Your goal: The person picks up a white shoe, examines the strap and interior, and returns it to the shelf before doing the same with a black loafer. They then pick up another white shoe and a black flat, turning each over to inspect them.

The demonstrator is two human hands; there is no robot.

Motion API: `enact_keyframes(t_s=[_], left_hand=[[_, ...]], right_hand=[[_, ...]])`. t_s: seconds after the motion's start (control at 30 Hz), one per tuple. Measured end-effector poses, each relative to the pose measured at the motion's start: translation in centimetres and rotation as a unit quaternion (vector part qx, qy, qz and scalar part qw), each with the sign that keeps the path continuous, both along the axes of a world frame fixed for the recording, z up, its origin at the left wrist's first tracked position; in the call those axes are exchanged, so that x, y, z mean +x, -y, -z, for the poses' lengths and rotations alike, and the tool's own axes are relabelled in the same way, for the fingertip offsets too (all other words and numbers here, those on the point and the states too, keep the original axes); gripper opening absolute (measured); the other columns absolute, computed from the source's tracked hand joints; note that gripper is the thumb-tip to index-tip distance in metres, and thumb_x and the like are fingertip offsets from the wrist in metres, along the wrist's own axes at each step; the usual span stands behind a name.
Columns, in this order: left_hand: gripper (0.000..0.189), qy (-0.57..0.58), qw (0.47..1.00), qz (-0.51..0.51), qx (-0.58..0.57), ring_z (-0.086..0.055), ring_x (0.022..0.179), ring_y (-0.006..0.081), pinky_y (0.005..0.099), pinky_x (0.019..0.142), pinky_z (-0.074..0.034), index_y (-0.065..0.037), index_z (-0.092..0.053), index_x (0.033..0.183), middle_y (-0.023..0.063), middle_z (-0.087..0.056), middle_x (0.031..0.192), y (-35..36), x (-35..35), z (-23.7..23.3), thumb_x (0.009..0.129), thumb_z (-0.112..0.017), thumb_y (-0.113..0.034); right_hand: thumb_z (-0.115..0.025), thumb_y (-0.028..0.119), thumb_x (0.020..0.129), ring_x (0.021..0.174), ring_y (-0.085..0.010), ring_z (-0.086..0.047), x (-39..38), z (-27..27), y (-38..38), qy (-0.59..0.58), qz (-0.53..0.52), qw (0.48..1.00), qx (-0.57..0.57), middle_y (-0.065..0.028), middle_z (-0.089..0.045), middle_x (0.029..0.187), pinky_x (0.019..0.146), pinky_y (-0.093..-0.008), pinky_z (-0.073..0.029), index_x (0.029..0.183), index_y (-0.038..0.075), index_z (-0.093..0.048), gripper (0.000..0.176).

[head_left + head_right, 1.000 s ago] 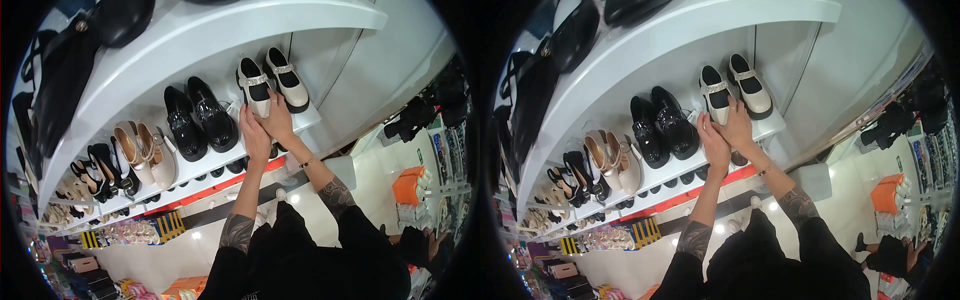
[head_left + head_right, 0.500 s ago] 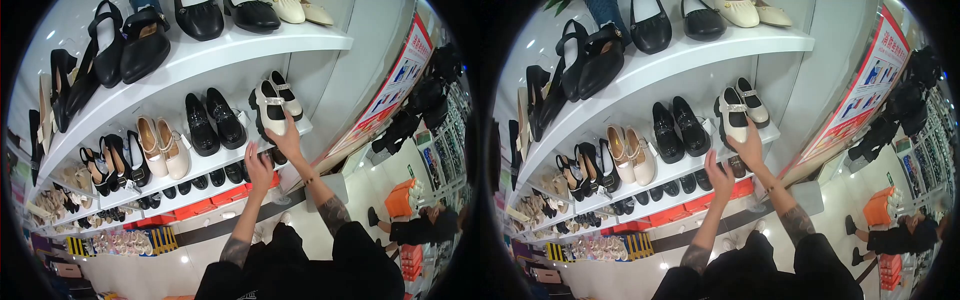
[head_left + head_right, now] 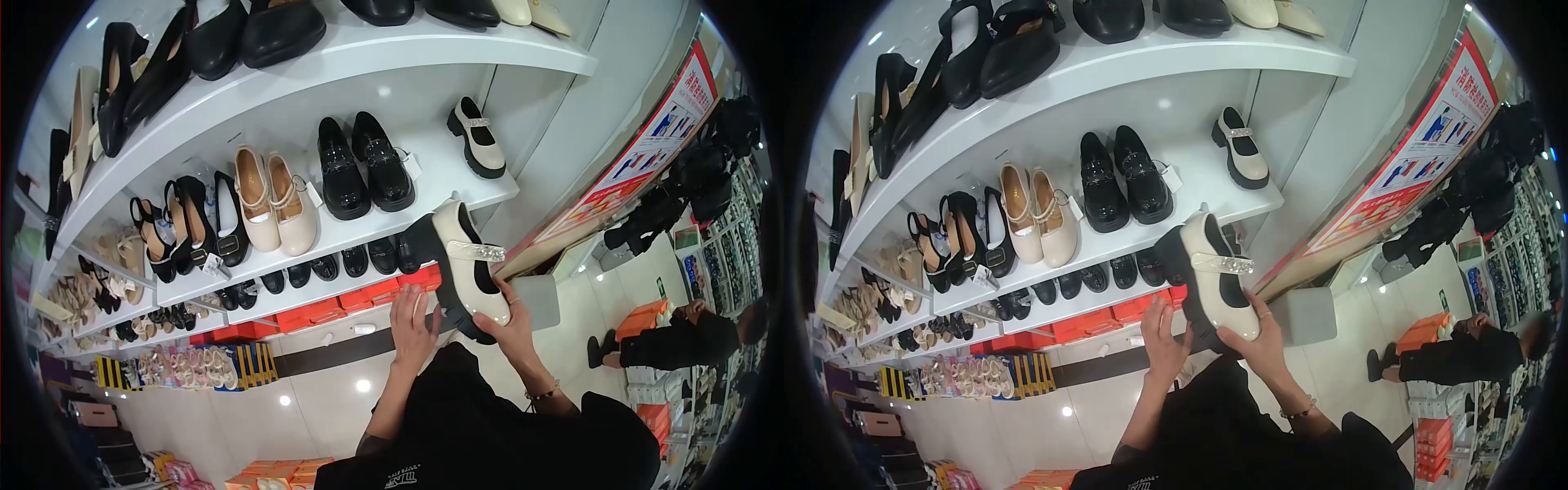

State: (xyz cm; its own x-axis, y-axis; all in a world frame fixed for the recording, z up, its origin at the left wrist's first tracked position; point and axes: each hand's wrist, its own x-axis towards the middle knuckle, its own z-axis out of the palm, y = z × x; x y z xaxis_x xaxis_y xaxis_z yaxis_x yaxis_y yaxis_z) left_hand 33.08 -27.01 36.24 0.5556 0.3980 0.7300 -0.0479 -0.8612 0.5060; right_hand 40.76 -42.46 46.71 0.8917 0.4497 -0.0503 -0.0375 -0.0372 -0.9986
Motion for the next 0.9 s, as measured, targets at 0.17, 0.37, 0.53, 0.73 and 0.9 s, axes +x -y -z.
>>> enact_keyframes(t_s=[0.17,0.37,0.53,0.73,0.9], left_hand=[[0.084,0.014,0.998,0.025,0.048,-0.035,0.135,0.0353,0.0532,0.110,-0.027,-0.011,-0.036,0.136,0.0131,-0.038,0.144,-1.2,-0.7,-0.7,0.063,-0.076,-0.004],[0.076,0.020,0.999,-0.004,0.048,-0.038,0.134,0.0296,0.0517,0.110,-0.024,-0.012,-0.040,0.133,0.0083,-0.047,0.139,-1.9,-1.1,-1.3,0.064,-0.065,0.007],[0.047,0.090,0.995,-0.022,0.046,-0.045,0.130,0.0264,0.0495,0.109,-0.023,-0.012,-0.050,0.126,0.0052,-0.056,0.133,-2.1,-1.2,-3.2,0.080,-0.053,0.001],[0.038,0.084,0.992,-0.048,0.076,-0.052,0.125,0.0260,0.0483,0.109,-0.021,-0.012,-0.053,0.122,0.0058,-0.060,0.127,-2.7,-2.0,-3.0,0.084,-0.055,-0.010],[0.062,0.051,0.992,-0.011,-0.119,-0.055,0.121,0.0304,0.0484,0.110,-0.020,-0.004,-0.051,0.125,0.0159,-0.060,0.125,-2.8,-3.1,-6.7,0.071,-0.074,-0.023]], right_hand=[[-0.077,0.020,0.076,0.111,-0.0182,-0.055,-1.5,-2.0,-0.3,-0.062,-0.060,0.996,-0.026,-0.0161,-0.057,0.123,0.096,-0.0288,-0.043,0.137,-0.008,-0.040,0.076],[-0.074,0.020,0.080,0.114,-0.0177,-0.053,-2.6,-3.1,0.1,-0.093,-0.110,0.989,-0.037,-0.0148,-0.056,0.125,0.098,-0.0289,-0.041,0.135,-0.005,-0.044,0.069],[-0.075,0.022,0.079,0.115,-0.0175,-0.052,-2.4,-5.6,0.0,-0.112,-0.151,0.981,-0.041,-0.0148,-0.055,0.126,0.099,-0.0290,-0.039,0.136,-0.005,-0.043,0.071],[-0.072,0.027,0.081,0.115,-0.0176,-0.052,-2.0,-5.6,0.2,-0.070,-0.206,0.973,-0.075,-0.0152,-0.055,0.124,0.099,-0.0296,-0.040,0.137,-0.004,-0.041,0.071],[-0.055,0.028,0.094,0.109,-0.0171,-0.055,-1.4,-6.2,1.3,-0.051,-0.248,0.967,-0.034,-0.0142,-0.060,0.115,0.092,-0.0295,-0.044,0.133,-0.004,-0.045,0.052]])
